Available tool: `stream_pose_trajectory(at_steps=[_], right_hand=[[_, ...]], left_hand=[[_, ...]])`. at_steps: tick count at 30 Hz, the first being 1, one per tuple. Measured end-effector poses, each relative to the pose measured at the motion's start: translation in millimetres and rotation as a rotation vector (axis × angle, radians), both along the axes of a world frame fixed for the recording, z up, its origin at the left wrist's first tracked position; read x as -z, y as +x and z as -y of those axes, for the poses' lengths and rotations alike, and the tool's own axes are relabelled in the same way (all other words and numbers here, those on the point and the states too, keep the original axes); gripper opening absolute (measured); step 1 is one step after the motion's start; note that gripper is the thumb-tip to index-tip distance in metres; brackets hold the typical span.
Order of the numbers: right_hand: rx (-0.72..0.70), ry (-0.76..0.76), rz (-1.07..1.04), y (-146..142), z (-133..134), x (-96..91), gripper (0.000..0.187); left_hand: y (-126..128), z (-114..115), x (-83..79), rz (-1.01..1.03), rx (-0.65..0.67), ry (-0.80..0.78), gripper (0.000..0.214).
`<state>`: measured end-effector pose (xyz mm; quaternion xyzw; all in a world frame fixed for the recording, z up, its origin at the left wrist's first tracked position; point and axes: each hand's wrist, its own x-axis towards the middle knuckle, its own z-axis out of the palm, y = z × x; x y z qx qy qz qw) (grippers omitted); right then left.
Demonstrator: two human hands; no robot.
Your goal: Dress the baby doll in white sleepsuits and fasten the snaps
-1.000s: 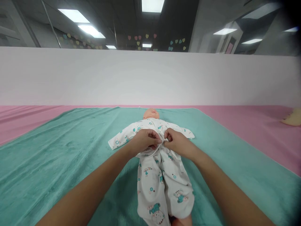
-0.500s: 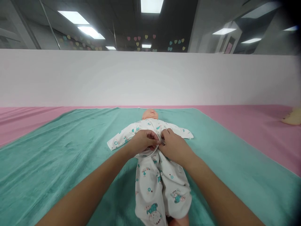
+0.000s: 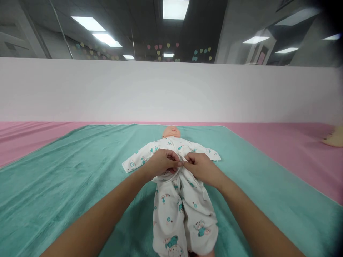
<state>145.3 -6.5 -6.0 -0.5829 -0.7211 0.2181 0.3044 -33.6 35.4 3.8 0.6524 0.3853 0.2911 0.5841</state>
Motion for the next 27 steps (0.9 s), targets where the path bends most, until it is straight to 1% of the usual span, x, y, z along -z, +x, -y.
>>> stream_pose_trajectory(at_steps=[3,6,9,12,15,20,23,27], right_hand=[[-0.06,-0.111,-0.258,-3.9,0.4,-1.1,0.033],[-0.099,-0.179,-0.477,-10.9,-0.1,-0.8,0.036],[-0.143,-0.239,-0.601,-15.2,-1.3,0.6,0.037],[-0.156,-0.263,-0.688,-15.4,-2.9,2.9,0.037],[-0.147,-0.273,-0.739,-14.4,-4.6,5.5,0.037],[-0.117,-0.252,-0.725,-15.2,-6.5,8.4,0.038],[-0.105,-0.247,-0.718,-16.3,-7.3,9.5,0.039],[-0.112,-0.246,-0.7,-16.5,-8.5,10.8,0.038]], left_hand=[[-1.7,-0.2,-0.4,0.035,-0.002,-0.017,0.023],[-5.2,-1.5,-0.3,0.104,-0.003,-0.047,0.021],[-9.8,-3.5,-0.1,0.175,0.051,-0.079,0.02],[-12.4,-4.5,1.0,0.207,0.094,-0.086,0.019],[-11.1,-4.0,2.8,0.187,0.07,-0.055,0.018],[-7.2,-2.3,4.3,0.146,0.03,-0.016,0.018],[-7.1,-2.5,4.7,0.152,0.031,-0.013,0.018],[-9.1,-3.7,5.1,0.182,0.068,-0.029,0.018]])
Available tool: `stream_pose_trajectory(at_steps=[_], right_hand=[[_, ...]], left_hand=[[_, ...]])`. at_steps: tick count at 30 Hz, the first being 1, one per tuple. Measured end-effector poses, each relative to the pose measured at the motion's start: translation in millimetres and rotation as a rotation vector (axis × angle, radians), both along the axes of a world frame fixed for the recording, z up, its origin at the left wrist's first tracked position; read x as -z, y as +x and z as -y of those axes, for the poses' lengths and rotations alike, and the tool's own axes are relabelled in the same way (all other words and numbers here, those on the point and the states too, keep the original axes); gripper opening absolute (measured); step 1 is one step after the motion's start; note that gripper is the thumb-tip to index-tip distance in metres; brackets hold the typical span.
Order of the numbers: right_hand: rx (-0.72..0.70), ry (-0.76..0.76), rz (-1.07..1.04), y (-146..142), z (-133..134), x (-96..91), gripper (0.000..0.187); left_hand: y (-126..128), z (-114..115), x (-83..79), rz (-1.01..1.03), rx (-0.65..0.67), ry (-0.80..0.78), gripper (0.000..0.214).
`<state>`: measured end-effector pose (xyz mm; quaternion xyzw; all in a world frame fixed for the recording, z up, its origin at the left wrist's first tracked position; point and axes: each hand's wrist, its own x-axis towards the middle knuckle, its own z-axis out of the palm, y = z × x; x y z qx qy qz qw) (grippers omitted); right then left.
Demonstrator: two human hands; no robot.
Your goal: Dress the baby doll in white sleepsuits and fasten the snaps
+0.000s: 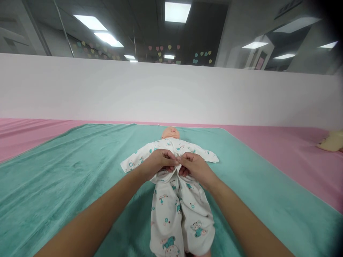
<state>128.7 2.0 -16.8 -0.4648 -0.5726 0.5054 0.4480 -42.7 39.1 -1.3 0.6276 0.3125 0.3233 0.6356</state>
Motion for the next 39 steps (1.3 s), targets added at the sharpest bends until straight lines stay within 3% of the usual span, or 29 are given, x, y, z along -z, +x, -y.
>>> stream_pose_trajectory(at_steps=[21,39], right_hand=[[-0.041,-0.044,-0.063,0.9,3.6,-5.0,0.035],[-0.178,-0.022,-0.046,7.2,5.5,-8.4,0.016]], left_hand=[[0.3,0.9,-1.7,-0.085,-0.022,0.05,0.017],[-7.4,-6.4,1.3,-0.018,0.111,0.01,0.014]])
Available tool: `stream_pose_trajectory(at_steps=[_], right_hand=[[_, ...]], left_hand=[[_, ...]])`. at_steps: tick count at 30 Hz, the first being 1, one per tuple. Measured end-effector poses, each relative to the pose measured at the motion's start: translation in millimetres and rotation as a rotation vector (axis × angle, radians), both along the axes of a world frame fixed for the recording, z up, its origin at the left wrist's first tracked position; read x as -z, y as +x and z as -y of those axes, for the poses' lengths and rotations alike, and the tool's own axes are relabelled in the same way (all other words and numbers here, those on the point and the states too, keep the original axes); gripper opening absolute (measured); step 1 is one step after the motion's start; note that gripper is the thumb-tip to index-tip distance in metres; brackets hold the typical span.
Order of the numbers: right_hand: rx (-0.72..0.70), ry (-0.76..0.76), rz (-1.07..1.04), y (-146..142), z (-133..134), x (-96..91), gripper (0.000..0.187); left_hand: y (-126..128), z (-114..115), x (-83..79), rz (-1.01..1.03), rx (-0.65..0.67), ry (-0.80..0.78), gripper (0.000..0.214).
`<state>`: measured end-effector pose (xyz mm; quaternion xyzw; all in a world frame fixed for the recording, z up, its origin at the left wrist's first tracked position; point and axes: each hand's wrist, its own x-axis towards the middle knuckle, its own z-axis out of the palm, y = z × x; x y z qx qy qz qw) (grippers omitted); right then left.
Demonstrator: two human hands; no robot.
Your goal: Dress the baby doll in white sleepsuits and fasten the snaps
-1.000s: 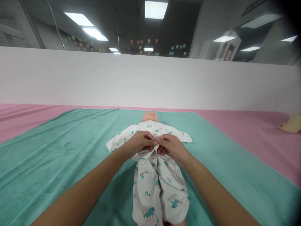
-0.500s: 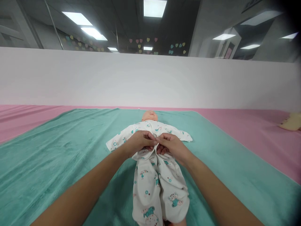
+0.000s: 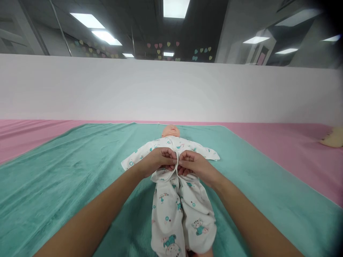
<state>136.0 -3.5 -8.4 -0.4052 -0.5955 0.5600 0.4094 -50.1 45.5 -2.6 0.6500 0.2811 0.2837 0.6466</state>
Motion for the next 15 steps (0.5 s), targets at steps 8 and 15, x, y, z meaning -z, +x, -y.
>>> stream_pose_trajectory(at_steps=[8,15], right_hand=[[-0.004,0.041,0.052,-1.7,-2.9,5.4,0.013],[-0.002,0.053,0.068,-1.8,-1.5,4.3,0.012]], left_hand=[[-1.3,-2.2,1.6,0.025,0.022,-0.008,0.012],[-1.7,-2.5,2.1,0.039,0.023,-0.015,0.012]])
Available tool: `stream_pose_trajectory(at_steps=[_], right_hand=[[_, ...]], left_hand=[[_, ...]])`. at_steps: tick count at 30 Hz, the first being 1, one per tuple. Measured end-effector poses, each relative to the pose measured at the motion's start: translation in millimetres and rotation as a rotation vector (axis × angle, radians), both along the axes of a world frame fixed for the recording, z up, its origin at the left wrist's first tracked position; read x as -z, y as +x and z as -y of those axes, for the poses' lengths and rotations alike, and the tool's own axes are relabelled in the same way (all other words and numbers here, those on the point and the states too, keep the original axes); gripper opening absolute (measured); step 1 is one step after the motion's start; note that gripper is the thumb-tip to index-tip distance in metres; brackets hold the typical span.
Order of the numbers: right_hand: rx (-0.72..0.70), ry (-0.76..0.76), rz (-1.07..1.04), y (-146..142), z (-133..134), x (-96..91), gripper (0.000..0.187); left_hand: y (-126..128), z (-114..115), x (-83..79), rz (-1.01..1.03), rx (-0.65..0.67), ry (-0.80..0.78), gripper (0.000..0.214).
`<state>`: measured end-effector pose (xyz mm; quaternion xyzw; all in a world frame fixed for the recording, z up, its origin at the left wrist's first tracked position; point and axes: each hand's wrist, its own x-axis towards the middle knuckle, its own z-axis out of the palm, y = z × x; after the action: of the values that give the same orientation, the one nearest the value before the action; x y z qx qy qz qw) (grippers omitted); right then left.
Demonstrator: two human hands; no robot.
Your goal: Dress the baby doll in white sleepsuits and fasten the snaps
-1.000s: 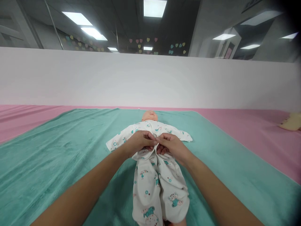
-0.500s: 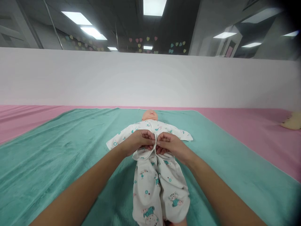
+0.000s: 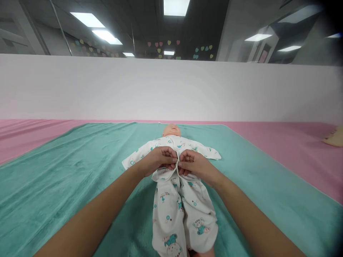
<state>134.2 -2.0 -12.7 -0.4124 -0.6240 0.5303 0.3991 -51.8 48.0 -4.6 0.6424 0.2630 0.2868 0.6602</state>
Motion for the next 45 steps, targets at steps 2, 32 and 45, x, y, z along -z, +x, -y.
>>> stream_pose_trajectory(at_steps=[2,32,45], right_hand=[[0.002,0.003,0.008,0.0,0.4,-0.6,0.012],[0.054,0.015,0.114,-4.3,2.7,-1.5,0.011],[0.092,0.061,0.185,-7.0,5.4,-0.2,0.007]], left_hand=[[-0.5,-0.2,0.0,-0.001,0.005,-0.004,0.013],[-0.6,2.0,-3.5,-0.009,0.0,-0.018,0.015],[1.5,3.8,-5.9,-0.004,-0.019,-0.031,0.02]])
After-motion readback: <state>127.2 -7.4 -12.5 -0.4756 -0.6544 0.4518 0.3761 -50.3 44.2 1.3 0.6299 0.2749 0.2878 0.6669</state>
